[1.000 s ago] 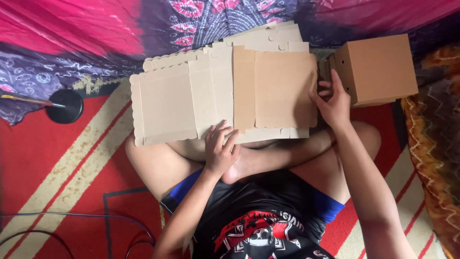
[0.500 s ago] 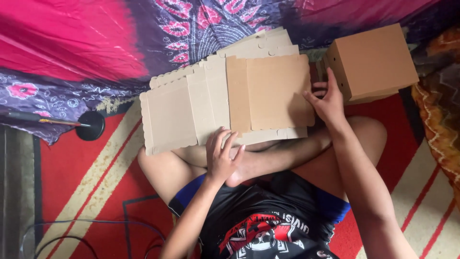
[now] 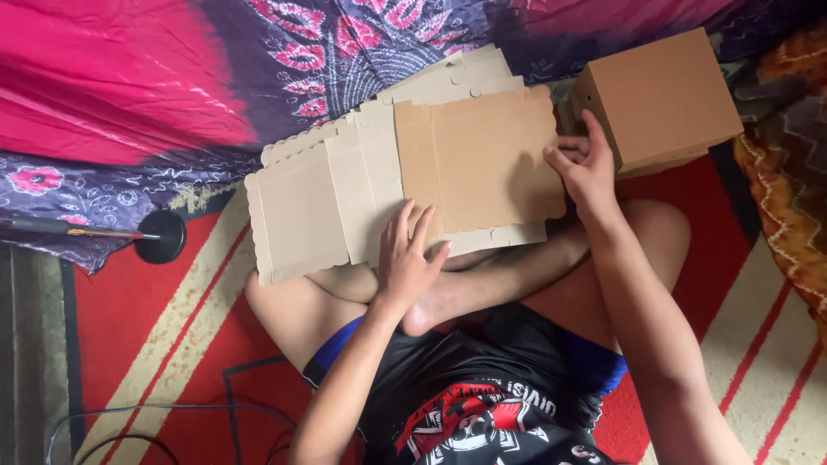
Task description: Assembling cardboard boxes by folding flat templates and pressing flaps into place.
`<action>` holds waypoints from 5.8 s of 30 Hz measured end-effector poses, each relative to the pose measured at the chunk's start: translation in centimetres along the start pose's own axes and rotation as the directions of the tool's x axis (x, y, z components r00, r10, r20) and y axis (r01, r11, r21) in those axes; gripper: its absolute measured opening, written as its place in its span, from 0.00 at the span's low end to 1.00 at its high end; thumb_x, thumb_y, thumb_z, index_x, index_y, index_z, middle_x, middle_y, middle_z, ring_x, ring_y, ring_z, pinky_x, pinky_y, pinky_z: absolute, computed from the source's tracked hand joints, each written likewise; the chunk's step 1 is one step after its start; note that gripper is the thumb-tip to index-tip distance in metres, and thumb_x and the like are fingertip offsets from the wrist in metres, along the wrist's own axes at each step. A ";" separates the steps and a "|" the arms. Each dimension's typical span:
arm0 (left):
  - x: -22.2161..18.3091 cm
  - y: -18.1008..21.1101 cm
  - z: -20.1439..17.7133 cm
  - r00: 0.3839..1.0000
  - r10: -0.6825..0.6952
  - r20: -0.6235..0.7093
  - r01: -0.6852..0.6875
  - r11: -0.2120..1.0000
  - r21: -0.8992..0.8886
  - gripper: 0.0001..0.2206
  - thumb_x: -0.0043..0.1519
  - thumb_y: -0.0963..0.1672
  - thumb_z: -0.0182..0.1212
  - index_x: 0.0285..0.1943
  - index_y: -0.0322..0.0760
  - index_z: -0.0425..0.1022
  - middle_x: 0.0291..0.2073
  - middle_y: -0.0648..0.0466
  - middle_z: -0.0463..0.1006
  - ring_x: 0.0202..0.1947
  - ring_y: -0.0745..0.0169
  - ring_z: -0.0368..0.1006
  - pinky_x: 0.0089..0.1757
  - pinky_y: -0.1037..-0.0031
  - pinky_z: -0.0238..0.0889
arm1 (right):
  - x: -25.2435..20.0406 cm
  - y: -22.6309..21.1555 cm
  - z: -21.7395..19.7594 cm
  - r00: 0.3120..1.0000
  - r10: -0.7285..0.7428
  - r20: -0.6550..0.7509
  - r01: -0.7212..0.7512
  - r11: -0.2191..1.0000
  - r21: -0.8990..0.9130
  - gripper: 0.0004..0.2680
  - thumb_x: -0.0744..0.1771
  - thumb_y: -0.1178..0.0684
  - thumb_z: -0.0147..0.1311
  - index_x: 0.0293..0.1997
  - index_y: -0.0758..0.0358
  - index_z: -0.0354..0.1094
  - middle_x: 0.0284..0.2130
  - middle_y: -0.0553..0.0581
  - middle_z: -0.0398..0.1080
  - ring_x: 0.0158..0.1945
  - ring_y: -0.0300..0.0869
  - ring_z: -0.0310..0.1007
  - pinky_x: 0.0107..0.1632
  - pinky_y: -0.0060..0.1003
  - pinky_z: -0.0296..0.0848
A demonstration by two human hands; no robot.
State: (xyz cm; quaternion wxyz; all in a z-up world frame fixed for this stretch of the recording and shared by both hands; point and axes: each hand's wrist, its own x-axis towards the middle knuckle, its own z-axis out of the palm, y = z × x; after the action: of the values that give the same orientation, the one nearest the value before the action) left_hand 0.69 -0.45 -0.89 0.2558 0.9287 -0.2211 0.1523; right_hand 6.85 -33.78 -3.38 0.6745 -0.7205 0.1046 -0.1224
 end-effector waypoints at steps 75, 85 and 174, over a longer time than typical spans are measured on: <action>-7.4 -7.6 -5.6 0.274 -0.950 0.147 0.381 -0.033 -0.924 0.24 0.59 0.45 0.73 0.51 0.25 0.63 0.37 0.47 0.65 0.36 0.52 0.77 0.39 0.59 0.82 | -10.2 -6.3 6.1 0.461 -0.368 0.808 0.887 0.208 -0.411 0.19 0.64 0.60 0.44 0.59 0.49 0.73 0.55 0.49 0.75 0.59 0.41 0.74 0.59 0.41 0.69; -6.9 -7.1 -6.3 0.468 -0.851 0.239 0.576 0.088 -0.813 0.13 0.63 0.47 0.67 0.33 0.32 0.76 0.17 0.47 0.77 0.18 0.63 0.77 0.29 0.76 0.74 | -8.7 -2.0 6.5 0.621 -0.400 0.674 0.784 0.292 -0.548 0.16 0.67 0.59 0.53 0.61 0.53 0.74 0.37 0.56 0.79 0.44 0.46 0.81 0.51 0.41 0.75; 2.2 -9.1 1.7 0.921 0.374 0.110 -0.379 0.791 0.479 0.14 0.67 0.42 0.55 0.62 0.45 0.76 0.55 0.36 0.78 0.54 0.37 0.77 0.49 0.49 0.74 | -5.2 -4.5 14.5 0.323 -0.596 0.735 0.920 0.017 -0.391 0.07 0.64 0.57 0.57 0.46 0.55 0.75 0.47 0.57 0.68 0.49 0.49 0.71 0.48 0.40 0.67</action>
State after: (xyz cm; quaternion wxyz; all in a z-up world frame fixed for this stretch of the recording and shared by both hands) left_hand 7.35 4.87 -5.15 -0.0255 0.9006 -0.3567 0.2469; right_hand 6.50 -18.14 0.03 0.1037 -0.8689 -0.3979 -0.2755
